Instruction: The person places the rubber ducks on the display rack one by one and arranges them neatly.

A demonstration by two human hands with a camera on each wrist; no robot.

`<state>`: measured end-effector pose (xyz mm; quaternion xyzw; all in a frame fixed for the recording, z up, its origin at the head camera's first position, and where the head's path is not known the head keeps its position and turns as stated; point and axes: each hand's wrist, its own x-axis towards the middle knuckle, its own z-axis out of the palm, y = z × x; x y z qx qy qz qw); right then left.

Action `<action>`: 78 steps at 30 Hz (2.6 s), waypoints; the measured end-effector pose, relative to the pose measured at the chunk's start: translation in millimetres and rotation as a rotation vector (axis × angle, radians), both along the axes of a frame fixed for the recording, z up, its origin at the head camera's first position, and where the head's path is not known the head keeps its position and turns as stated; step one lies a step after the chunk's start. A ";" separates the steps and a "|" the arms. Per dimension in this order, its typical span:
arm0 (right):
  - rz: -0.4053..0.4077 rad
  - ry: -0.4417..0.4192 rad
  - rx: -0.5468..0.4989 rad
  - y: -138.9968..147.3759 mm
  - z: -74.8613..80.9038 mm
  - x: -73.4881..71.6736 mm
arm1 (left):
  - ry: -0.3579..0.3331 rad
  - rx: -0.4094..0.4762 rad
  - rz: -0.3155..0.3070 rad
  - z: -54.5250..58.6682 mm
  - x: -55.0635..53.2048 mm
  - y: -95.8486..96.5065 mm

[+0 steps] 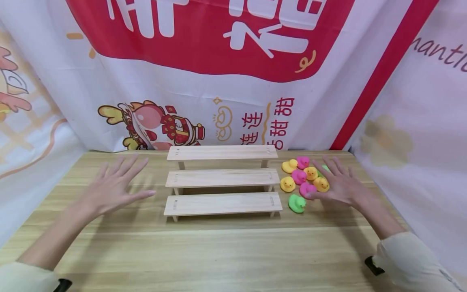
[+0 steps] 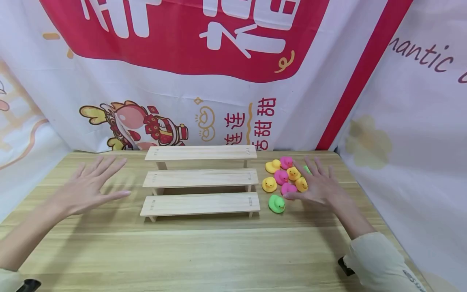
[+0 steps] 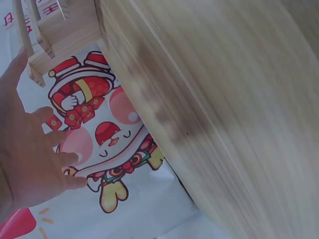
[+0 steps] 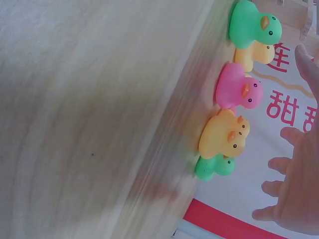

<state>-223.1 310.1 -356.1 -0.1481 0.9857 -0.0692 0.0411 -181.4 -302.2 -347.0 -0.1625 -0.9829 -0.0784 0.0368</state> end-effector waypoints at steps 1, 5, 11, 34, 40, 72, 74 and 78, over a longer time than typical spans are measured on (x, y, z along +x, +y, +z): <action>0.008 0.004 -0.003 0.3 0.3 -0.4 | -0.006 0.010 -0.010 0.2 -0.5 2.7; 0.038 0.017 -0.014 0.7 1.1 -3.8 | -0.025 0.052 -0.051 0.9 -1.5 13.3; 0.065 0.022 -0.086 1.4 1.4 -8.6 | -0.042 0.170 -0.107 2.2 -4.5 28.1; 0.083 0.011 -0.343 1.6 0.7 -9.3 | -0.062 0.480 -0.097 -11.3 -27.8 56.3; 0.083 -0.052 -0.326 0.7 -3.0 -8.5 | -0.079 0.487 -0.067 -13.2 -30.9 54.8; 0.076 -0.095 -0.311 -8.5 -1.3 -14.7 | -0.189 0.534 -0.072 -5.9 -40.1 54.8; 0.084 -0.093 -0.316 -9.0 0.1 -15.2 | -0.191 0.534 -0.071 -5.9 -40.4 54.7; 0.086 -0.092 -0.336 -11.2 4.0 -15.0 | -0.191 0.532 -0.075 -6.2 -40.9 54.5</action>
